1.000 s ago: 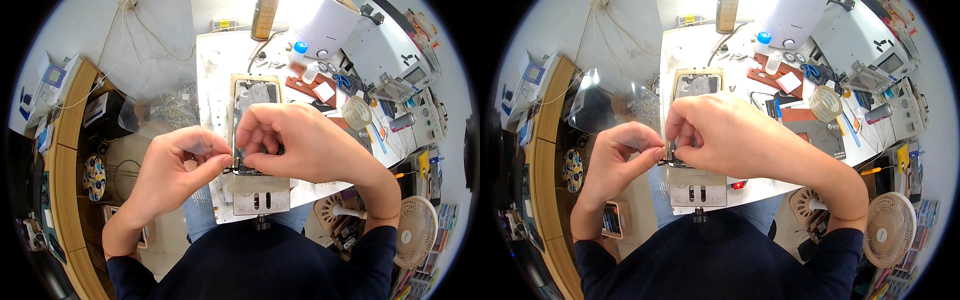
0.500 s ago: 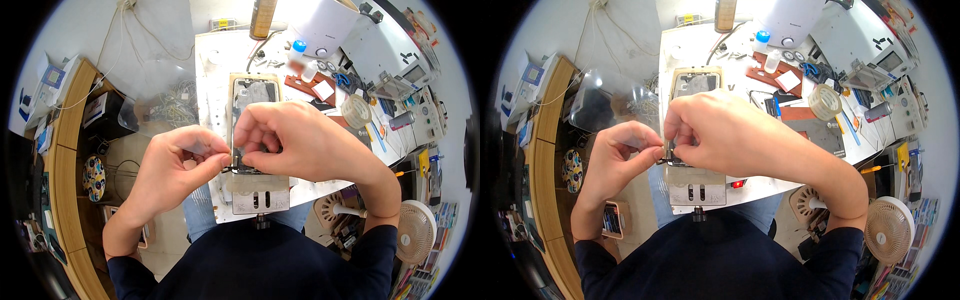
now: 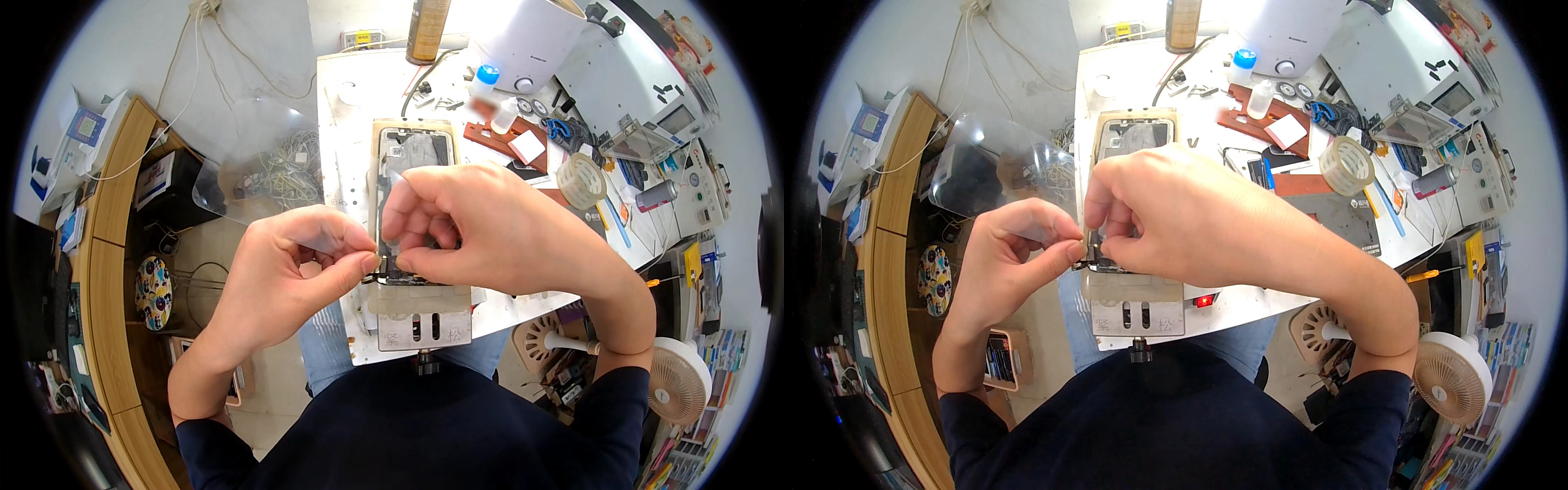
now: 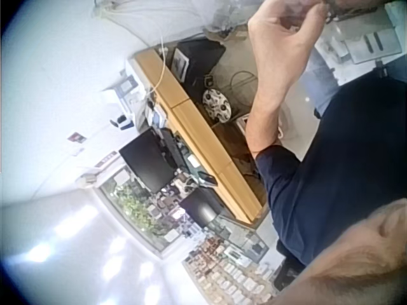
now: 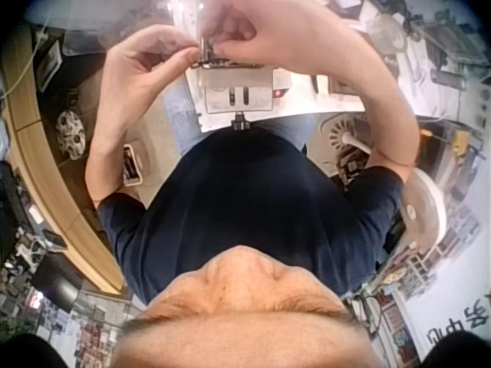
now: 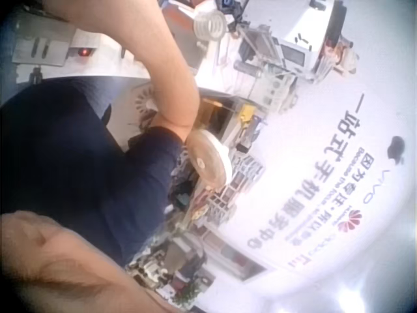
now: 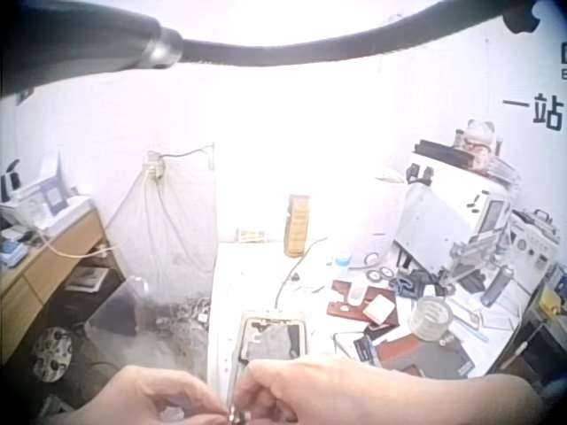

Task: The person carefully peels a protective film off the screen of a smartphone held in a clamp. They use their fingers to lift the edges and remove the film in sections. After removing the film, they put on a pair of gloves and continue to handle the device.

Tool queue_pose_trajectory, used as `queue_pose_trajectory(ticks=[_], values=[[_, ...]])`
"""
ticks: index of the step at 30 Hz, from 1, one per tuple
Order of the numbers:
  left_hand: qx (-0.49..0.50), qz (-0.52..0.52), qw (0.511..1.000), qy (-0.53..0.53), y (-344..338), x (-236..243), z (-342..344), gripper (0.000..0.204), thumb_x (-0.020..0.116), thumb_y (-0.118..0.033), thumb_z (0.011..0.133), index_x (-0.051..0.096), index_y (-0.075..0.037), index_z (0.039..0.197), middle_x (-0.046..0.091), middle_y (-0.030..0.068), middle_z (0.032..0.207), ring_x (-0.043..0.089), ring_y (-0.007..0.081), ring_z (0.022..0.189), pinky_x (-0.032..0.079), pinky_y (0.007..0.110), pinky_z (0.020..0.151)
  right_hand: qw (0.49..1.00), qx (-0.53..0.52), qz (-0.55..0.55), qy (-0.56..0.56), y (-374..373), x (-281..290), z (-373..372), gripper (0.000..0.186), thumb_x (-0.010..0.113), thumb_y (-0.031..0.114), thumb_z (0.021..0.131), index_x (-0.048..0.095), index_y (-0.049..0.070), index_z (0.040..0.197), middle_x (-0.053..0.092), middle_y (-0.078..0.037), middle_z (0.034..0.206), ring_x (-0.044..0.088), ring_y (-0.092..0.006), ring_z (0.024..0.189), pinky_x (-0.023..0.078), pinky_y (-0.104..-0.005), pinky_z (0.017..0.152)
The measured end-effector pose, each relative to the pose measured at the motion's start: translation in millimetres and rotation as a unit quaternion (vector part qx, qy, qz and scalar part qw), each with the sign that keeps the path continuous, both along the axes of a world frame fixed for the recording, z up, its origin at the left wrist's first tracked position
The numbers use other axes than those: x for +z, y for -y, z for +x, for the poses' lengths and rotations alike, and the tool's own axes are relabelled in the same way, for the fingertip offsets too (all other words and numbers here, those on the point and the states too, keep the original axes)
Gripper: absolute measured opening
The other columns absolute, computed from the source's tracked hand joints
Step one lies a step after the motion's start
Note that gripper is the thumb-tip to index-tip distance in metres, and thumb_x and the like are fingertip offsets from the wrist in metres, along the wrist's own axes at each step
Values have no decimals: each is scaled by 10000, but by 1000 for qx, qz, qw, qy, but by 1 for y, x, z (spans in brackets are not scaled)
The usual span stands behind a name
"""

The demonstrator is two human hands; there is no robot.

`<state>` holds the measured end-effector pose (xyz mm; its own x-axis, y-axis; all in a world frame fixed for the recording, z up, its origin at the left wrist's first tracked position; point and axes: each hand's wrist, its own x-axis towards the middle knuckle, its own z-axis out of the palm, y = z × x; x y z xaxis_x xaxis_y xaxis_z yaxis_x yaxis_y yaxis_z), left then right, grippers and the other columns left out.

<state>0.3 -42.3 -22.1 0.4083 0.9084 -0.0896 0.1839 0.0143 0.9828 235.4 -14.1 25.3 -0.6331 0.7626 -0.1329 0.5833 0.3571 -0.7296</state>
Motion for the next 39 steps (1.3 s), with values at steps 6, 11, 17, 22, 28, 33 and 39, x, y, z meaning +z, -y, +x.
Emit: queue_pose_trajectory(ticks=[6, 11, 17, 22, 28, 33, 39], values=[[-2, 5, 1000, -4, 0, 0, 0, 99, 742, 27, 903, 697, 15, 990, 710, 26, 932, 640, 53, 859, 499, 200, 715, 1000, 1, 2, 3, 0, 0, 1, 225, 725, 165, 858, 670, 40, 1037, 724, -37, 816, 596, -114, 659, 491, -276, 639], [-3, 13, 1000, -5, 0, 1, 1, 95, 739, 30, 902, 699, 14, 987, 709, 27, 928, 640, 56, 858, 498, 202, 726, 1000, 2, -1, -1, 0, 0, 2, 224, 727, 165, 863, 669, 43, 1042, 722, -32, 825, 598, -110, 672, 493, -272, 647], [-4, 14, 1000, -10, 0, 3, 2, 91, 739, 28, 899, 703, 17, 982, 706, 28, 910, 640, 57, 850, 496, 204, 731, 1000, 2, 9, -3, 0, -1, 3, 217, 729, 162, 867, 668, 45, 1040, 719, -26, 822, 596, -104, 670, 494, -266, 645], [0, 17, 1000, -23, 1, 4, 3, 98, 749, 26, 891, 705, 19, 979, 710, 29, 907, 646, 61, 847, 500, 208, 741, 1000, 5, 9, -3, -1, -1, 4, 218, 733, 165, 866, 673, 44, 1038, 719, -27, 821, 598, -105, 665, 494, -267, 639], [0, 17, 1000, -19, 0, 4, 4, 106, 753, 28, 886, 706, 22, 981, 714, 34, 907, 651, 64, 847, 503, 213, 746, 1000, 5, 22, -12, 0, -2, 6, 219, 735, 171, 865, 677, 43, 1033, 722, -30, 825, 604, -109, 670, 496, -272, 638], [7, 11, 1000, -16, 2, 5, 5, 113, 759, 26, 882, 708, 20, 983, 720, 37, 903, 654, 64, 836, 499, 211, 739, 1000, 8, 23, -19, -1, -6, 7, 208, 727, 164, 870, 678, 38, 1029, 718, -33, 822, 609, -116, 677, 498, -276, 640], [19, 29, 999, -18, 3, 0, 2, 97, 764, -19, 896, 728, -2, 984, 689, -18, 819, 559, -1, 721, 392, 179, 601, 1000, 10, 13, -20, -2, -4, 6, 200, 726, 156, 870, 676, 36, 1022, 711, -41, 815, 608, -121, 677, 496, -278, 639]])
